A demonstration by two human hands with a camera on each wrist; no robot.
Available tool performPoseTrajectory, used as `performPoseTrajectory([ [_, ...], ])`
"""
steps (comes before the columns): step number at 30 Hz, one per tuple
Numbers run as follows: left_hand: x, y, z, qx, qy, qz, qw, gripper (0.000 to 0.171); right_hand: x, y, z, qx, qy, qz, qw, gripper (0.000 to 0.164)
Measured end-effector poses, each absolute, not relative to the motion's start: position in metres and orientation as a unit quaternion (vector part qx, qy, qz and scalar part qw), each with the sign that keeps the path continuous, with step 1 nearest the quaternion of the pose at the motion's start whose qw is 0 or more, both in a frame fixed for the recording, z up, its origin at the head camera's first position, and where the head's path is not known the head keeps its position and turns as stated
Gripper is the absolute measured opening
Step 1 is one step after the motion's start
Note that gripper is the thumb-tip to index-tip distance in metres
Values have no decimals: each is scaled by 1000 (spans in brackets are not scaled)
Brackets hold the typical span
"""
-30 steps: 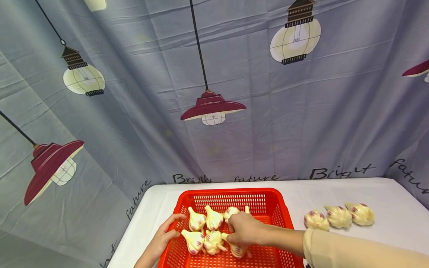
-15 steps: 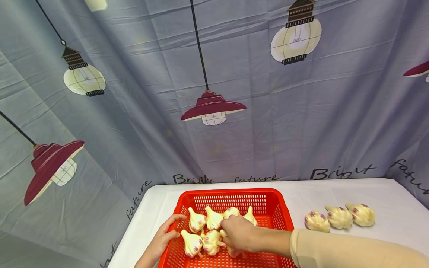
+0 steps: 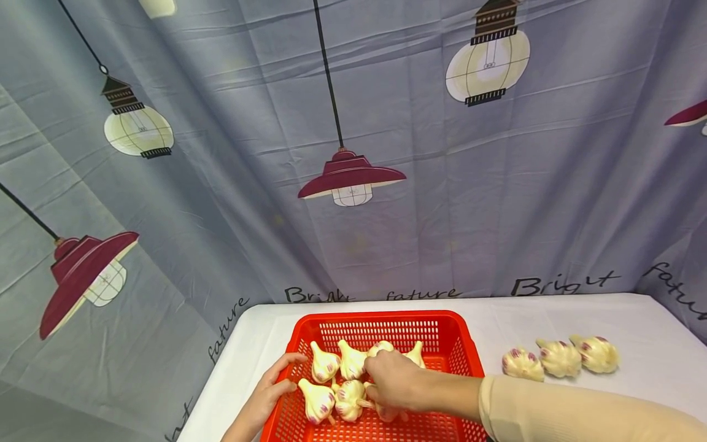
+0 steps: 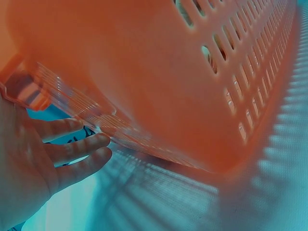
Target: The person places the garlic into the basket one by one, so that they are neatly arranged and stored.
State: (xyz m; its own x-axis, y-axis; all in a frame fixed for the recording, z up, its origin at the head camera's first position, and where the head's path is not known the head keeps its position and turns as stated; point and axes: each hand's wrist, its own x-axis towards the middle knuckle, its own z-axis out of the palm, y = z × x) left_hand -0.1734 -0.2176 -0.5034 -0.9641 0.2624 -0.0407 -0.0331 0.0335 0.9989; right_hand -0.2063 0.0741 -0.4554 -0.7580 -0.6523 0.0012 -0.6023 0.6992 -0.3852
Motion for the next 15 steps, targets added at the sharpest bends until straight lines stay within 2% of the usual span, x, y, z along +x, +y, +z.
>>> performPoseTrajectory([
  [15, -173, -217, -502, 82, 715, 687, 102, 52, -210, 79, -441, -389, 903, -179, 26, 16],
])
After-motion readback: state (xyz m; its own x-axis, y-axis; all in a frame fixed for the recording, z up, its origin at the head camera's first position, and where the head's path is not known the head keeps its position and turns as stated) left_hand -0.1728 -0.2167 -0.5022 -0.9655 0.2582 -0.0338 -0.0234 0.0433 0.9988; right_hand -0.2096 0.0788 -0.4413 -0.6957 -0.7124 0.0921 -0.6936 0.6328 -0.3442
